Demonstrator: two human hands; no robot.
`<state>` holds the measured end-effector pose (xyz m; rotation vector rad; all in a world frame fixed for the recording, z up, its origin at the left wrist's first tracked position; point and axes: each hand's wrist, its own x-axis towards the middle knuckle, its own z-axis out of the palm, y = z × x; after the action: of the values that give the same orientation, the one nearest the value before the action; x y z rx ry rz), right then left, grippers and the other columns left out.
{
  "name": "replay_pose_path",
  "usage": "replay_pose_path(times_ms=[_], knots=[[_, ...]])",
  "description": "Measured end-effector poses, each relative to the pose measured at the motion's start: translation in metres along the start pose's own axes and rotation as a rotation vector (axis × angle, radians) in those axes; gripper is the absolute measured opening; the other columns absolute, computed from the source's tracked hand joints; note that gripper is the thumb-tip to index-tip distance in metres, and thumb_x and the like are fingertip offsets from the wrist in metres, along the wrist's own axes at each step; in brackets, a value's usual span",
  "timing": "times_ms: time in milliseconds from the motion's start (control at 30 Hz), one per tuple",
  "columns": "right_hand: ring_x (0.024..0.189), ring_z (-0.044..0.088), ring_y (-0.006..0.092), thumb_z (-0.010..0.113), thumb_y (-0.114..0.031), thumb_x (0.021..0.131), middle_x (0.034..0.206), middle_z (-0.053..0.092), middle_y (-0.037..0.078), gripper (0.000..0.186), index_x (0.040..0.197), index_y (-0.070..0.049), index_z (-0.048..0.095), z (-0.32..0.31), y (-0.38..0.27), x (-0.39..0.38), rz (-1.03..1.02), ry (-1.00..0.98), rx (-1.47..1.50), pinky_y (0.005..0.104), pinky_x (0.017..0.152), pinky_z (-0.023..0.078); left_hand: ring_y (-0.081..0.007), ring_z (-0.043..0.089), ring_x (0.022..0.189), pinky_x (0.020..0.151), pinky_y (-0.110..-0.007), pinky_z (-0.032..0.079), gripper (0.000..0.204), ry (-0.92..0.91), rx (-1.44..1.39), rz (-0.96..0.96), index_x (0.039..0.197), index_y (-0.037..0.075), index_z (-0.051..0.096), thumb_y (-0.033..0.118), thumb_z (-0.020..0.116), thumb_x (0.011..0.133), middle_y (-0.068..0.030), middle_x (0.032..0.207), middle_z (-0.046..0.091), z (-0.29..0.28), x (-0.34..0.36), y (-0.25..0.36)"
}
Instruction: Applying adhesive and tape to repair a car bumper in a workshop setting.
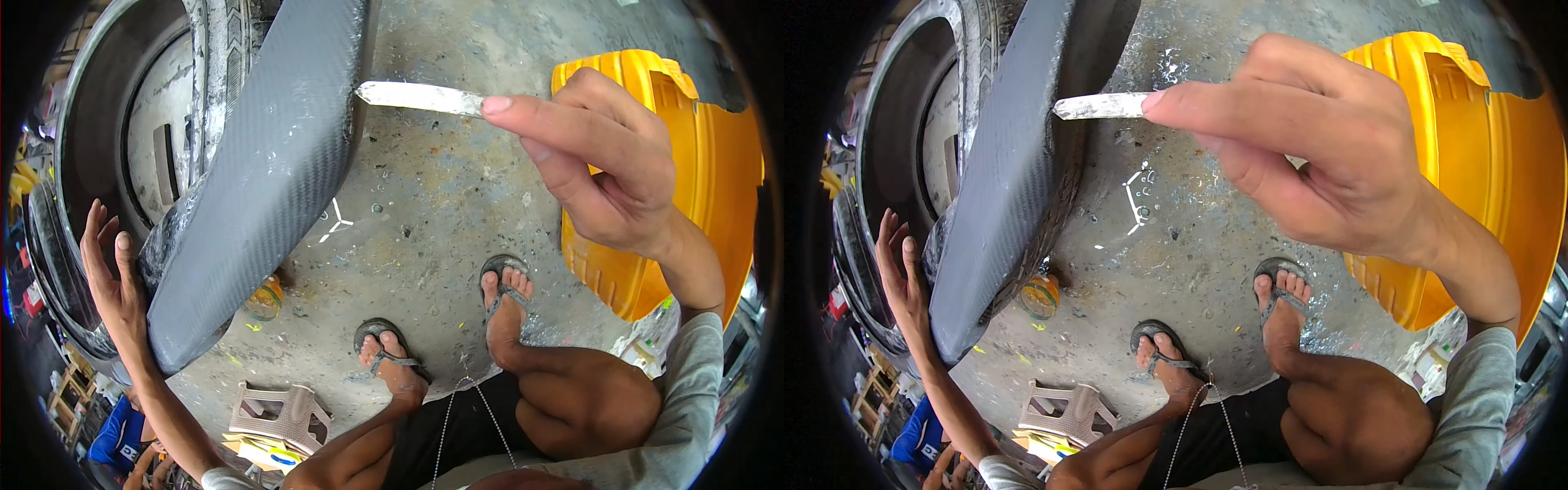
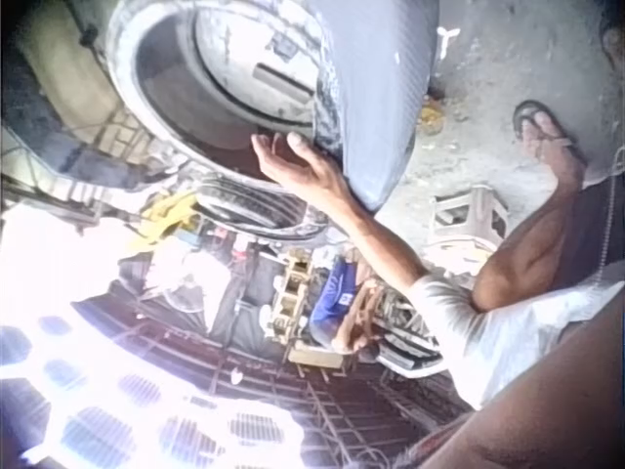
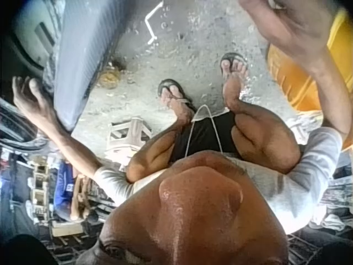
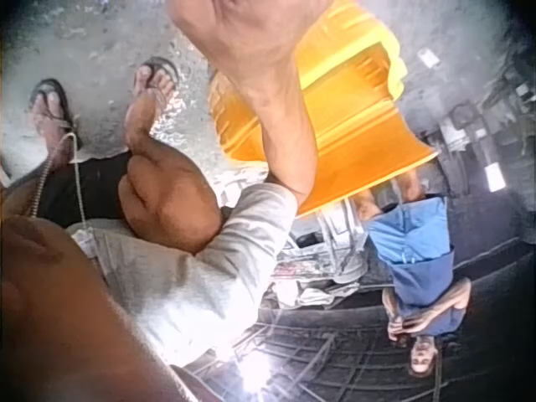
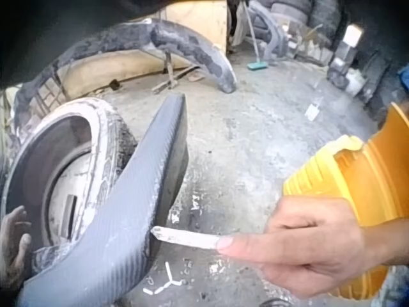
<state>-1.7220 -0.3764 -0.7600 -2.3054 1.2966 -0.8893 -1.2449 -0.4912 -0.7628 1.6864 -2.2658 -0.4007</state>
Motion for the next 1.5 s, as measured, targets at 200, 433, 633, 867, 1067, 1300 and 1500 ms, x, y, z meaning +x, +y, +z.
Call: replay_pose_path(times_ms=[200, 433, 633, 867, 1067, 1300, 1500], knots=[[0.061, 0.044, 0.0148, 0.065, 0.012, 0.075, 0.072, 0.052, 0.002, 0.048, 0.121, -0.002, 0.072, -0.010, -0.001, 0.003, -0.039, -0.079, -0.084, 0.0285, 0.055, 0.035, -0.0246, 0.056, 0.128, 0.107, -0.037, 0.044, 0.051, -0.005, -0.022, -0.002, 0.151, 0.008, 0.045, 0.027, 0.056, 0.106, -0.0146, 0.147, 0.052, 0.005, -0.001, -0.002], [0.056, 0.042, 0.0154, 0.063, 0.010, 0.077, 0.075, 0.051, 0.006, 0.044, 0.119, -0.001, 0.072, -0.043, -0.021, 0.053, -0.122, -0.393, -0.257, 0.0300, 0.051, 0.032, -0.0247, 0.055, 0.128, 0.107, -0.038, 0.044, 0.051, -0.019, 0.009, 0.000, 0.152, 0.008, 0.044, 0.030, 0.054, 0.106, -0.0139, 0.148, 0.050, 0.000, -0.004, 0.006], [0.059, 0.044, 0.0110, 0.060, 0.002, 0.096, 0.075, 0.055, -0.001, 0.025, 0.119, 0.003, 0.070, 0.005, -0.032, 0.006, 0.390, -0.028, 0.327, 0.0258, 0.055, 0.035, -0.0237, 0.056, 0.125, 0.107, -0.038, 0.044, 0.049, -0.047, 0.006, 0.012, 0.152, 0.008, 0.044, 0.027, 0.053, 0.107, -0.0149, 0.142, 0.052, 0.006, 0.000, 0.008], [0.060, 0.027, 0.0020, 0.054, -0.021, 0.104, 0.072, 0.033, -0.007, 0.036, 0.134, -0.002, 0.057, 0.017, -0.048, 0.019, 1.226, 0.288, 1.573, 0.0213, 0.060, 0.030, -0.0232, 0.057, 0.123, 0.106, -0.037, 0.045, 0.049, -0.032, -0.043, 0.010, 0.152, 0.008, 0.043, 0.026, 0.053, 0.107, -0.0162, 0.142, 0.052, 0.004, -0.003, -0.001], [0.073, 0.051, 0.0083, 0.059, -0.014, 0.100, 0.096, 0.066, 0.001, 0.033, 0.130, 0.000, 0.063, 0.015, -0.030, -0.006, 0.579, 0.256, 0.520, 0.0229, 0.072, 0.042, -0.0241, 0.056, 0.125, 0.106, -0.037, 0.045, 0.051, -0.023, -0.119, -0.032, 0.152, 0.010, 0.043, 0.028, 0.055, 0.106, -0.0154, 0.144, 0.051, 0.004, 0.000, -0.005], [0.078, 0.055, 0.0125, 0.066, -0.001, 0.091, 0.102, 0.069, 0.008, 0.030, 0.121, 0.001, 0.070, -0.018, -0.007, -0.004, 0.297, -0.030, 0.020, 0.0260, 0.075, 0.044, -0.0251, 0.052, 0.131, 0.110, -0.038, 0.042, 0.054, -0.060, -0.133, -0.060, 0.154, 0.009, 0.040, 0.031, 0.054, 0.106, -0.0151, 0.152, 0.046, 0.003, 0.000, -0.004], [0.071, 0.052, 0.0139, 0.070, 0.002, 0.083, 0.089, 0.064, 0.007, 0.032, 0.114, 0.000, 0.074, -0.020, 0.003, 0.002, 0.095, -0.046, -0.116, 0.0284, 0.066, 0.044, -0.0253, 0.051, 0.133, 0.113, -0.039, 0.039, 0.058, -0.064, -0.192, -0.101, 0.155, 0.008, 0.038, 0.036, 0.054, 0.106, -0.0170, 0.152, 0.045, 0.005, -0.001, -0.001]])
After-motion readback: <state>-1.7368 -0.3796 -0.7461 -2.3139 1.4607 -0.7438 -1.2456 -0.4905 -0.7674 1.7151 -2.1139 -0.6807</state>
